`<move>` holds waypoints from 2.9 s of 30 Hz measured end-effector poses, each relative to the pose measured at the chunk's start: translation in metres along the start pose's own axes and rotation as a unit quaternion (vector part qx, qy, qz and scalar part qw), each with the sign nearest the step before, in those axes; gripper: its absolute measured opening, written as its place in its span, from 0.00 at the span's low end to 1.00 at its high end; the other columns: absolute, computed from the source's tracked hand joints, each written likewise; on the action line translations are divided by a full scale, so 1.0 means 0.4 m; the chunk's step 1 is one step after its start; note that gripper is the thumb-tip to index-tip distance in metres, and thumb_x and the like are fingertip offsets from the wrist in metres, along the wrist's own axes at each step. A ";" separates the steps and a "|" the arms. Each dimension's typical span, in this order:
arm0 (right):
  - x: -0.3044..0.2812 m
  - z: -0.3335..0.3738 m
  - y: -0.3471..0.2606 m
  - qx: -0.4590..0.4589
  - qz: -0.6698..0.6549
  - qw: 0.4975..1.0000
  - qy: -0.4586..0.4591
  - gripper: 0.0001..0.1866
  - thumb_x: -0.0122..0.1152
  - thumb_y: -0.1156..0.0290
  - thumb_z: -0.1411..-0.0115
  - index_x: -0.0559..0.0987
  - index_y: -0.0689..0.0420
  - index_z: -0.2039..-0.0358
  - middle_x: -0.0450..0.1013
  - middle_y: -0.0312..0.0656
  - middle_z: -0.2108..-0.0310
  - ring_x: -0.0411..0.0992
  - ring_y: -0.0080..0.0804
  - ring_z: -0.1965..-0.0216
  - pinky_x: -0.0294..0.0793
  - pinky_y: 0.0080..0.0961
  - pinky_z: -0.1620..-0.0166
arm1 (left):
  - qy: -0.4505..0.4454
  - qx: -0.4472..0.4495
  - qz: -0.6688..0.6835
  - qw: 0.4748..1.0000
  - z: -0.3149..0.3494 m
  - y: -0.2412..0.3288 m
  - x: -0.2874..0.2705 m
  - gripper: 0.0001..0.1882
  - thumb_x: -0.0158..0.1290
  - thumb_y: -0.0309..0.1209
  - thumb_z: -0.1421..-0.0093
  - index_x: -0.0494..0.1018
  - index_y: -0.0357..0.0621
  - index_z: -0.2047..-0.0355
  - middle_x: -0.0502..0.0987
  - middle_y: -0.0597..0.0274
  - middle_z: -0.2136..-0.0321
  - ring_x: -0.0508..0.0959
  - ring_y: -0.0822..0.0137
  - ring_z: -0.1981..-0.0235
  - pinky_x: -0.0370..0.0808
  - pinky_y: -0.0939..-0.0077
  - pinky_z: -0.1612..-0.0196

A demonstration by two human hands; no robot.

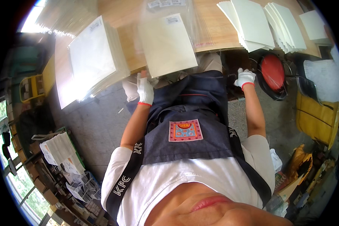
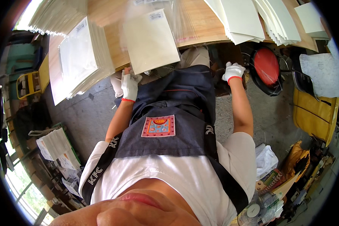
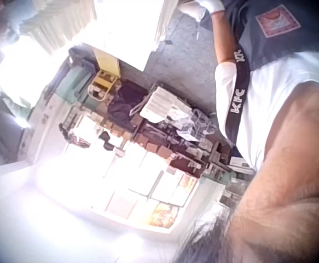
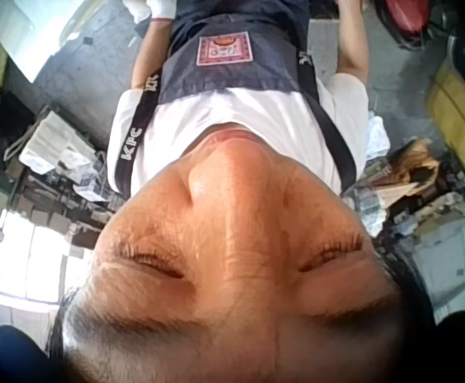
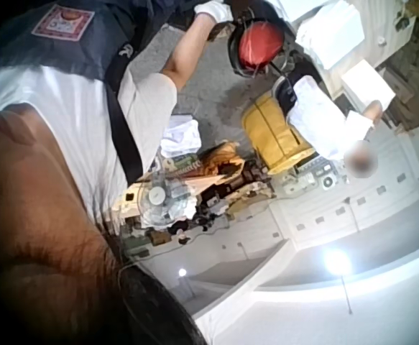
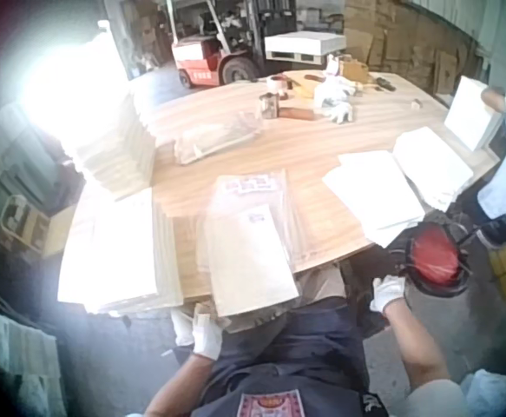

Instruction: The person repeatedly picks up white rectangular sheets and places them into clear plastic bags on a wooden table. The person wears white gloves and a KFC apron while performing this repetitive packaging task in a workspace with stacks of materials.

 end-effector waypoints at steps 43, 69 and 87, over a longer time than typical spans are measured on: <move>-0.438 0.195 -0.431 -0.334 -0.434 0.790 0.277 0.16 0.61 0.66 0.45 0.77 0.56 0.57 0.76 0.41 0.60 0.76 0.35 0.61 0.73 0.27 0.57 | 0.074 0.536 -0.733 0.411 0.285 0.697 0.177 0.22 0.55 0.36 0.45 0.71 0.42 0.51 0.70 0.52 0.48 0.67 0.51 0.46 0.58 0.56 0.41; -0.052 -0.032 0.074 -0.027 -0.934 0.354 -0.047 0.18 0.51 0.56 0.37 0.73 0.61 0.63 0.71 0.41 0.80 0.69 0.28 0.86 0.67 0.19 0.86 | -0.254 0.510 -0.696 0.437 0.063 0.149 0.583 0.21 0.55 0.37 0.51 0.71 0.46 0.55 0.71 0.55 0.57 0.69 0.53 0.55 0.64 0.59 0.50; -0.123 0.210 -0.271 -0.234 -0.871 0.396 -0.174 0.27 0.55 0.73 0.49 0.67 0.69 0.48 0.71 0.50 0.53 0.73 0.33 0.54 0.71 0.27 0.49 | -0.187 0.420 -0.663 0.590 -0.039 0.259 0.445 0.18 0.47 0.20 0.54 0.72 0.48 0.61 0.74 0.59 0.61 0.73 0.54 0.59 0.70 0.64 0.57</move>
Point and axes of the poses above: each hand's wrist, its own z-axis away from the middle knuckle, its own x-axis out of the palm, y = z × x, the point moved 10 cm from there along -z, towards the middle knuckle
